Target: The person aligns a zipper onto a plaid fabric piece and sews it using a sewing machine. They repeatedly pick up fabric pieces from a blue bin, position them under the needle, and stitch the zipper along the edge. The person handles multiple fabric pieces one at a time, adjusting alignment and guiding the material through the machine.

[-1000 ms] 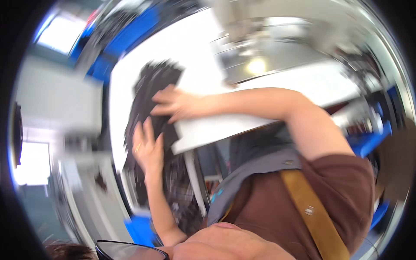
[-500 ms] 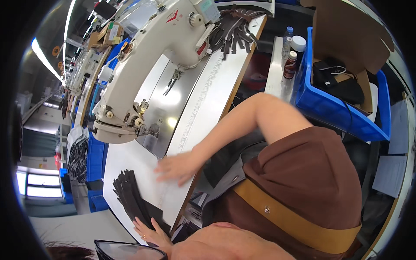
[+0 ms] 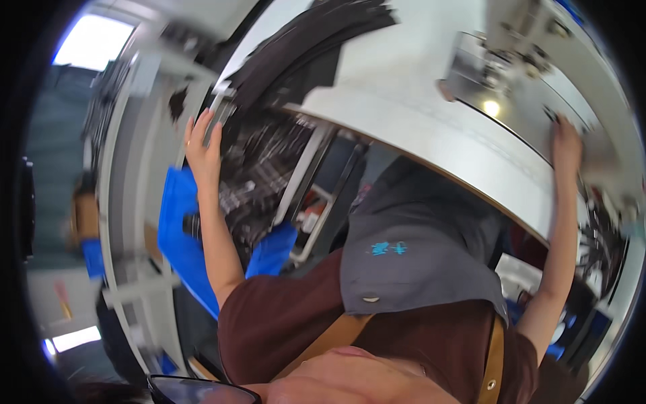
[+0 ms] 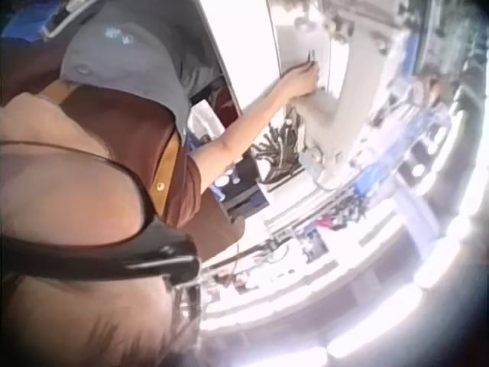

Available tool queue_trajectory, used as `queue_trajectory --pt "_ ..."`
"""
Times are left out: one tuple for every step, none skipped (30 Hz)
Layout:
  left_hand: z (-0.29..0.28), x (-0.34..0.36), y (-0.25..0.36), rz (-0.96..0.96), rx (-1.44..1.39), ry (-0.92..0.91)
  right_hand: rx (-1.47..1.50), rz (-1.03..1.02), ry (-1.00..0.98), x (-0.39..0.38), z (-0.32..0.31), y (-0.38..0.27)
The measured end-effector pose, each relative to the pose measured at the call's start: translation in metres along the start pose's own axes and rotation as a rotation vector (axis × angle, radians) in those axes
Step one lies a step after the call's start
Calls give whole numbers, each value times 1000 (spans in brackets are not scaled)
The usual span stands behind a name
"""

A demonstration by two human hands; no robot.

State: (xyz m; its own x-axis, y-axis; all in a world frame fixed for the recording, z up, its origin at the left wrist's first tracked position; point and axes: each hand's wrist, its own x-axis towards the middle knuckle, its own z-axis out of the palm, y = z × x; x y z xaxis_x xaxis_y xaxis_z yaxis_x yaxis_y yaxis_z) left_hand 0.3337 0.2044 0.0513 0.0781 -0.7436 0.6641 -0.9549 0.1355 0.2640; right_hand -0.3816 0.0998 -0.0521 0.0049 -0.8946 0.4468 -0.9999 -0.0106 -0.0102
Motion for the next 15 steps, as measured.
queue_trajectory --pt "-19 -16 -14 -121 36 5 53 56 -31 0 -1 -6" --pt "-38 -33 -19 -205 78 12 -59 40 -56 0 0 8" --pt "-60 -52 -23 -285 124 17 -73 39 -77 0 -3 -2" --pt "-78 -71 -28 -329 167 -15 -102 53 -88 1 -9 -9" --pt "-87 -89 -37 -362 188 -45 -206 2 -61 3 -10 -3" --pt "-93 -104 -42 -387 211 -78 -305 -41 -35 5 -5 11" --pt "-95 -116 -44 -403 228 -81 -406 -77 -7 7 3 27" --pt "-93 -128 -47 -415 242 -85 -417 -170 85 10 8 38" --pt "-93 -131 -43 -424 257 -88 -399 -182 114 11 9 38" --pt "-92 -132 -41 -384 260 -109 -382 -192 142 11 10 37" --pt "-88 -129 -40 -404 263 -146 -367 -202 170 11 10 37" --pt "-85 -128 -44 -347 291 -177 -342 -219 176 13 10 33" --pt "-78 -121 -47 -289 315 -210 -321 -233 181 15 10 32" --pt "-69 -110 -50 -350 278 -344 -302 -247 185 16 9 32" --pt "-59 -97 -51 -409 237 -481 -283 -260 186 15 8 32"
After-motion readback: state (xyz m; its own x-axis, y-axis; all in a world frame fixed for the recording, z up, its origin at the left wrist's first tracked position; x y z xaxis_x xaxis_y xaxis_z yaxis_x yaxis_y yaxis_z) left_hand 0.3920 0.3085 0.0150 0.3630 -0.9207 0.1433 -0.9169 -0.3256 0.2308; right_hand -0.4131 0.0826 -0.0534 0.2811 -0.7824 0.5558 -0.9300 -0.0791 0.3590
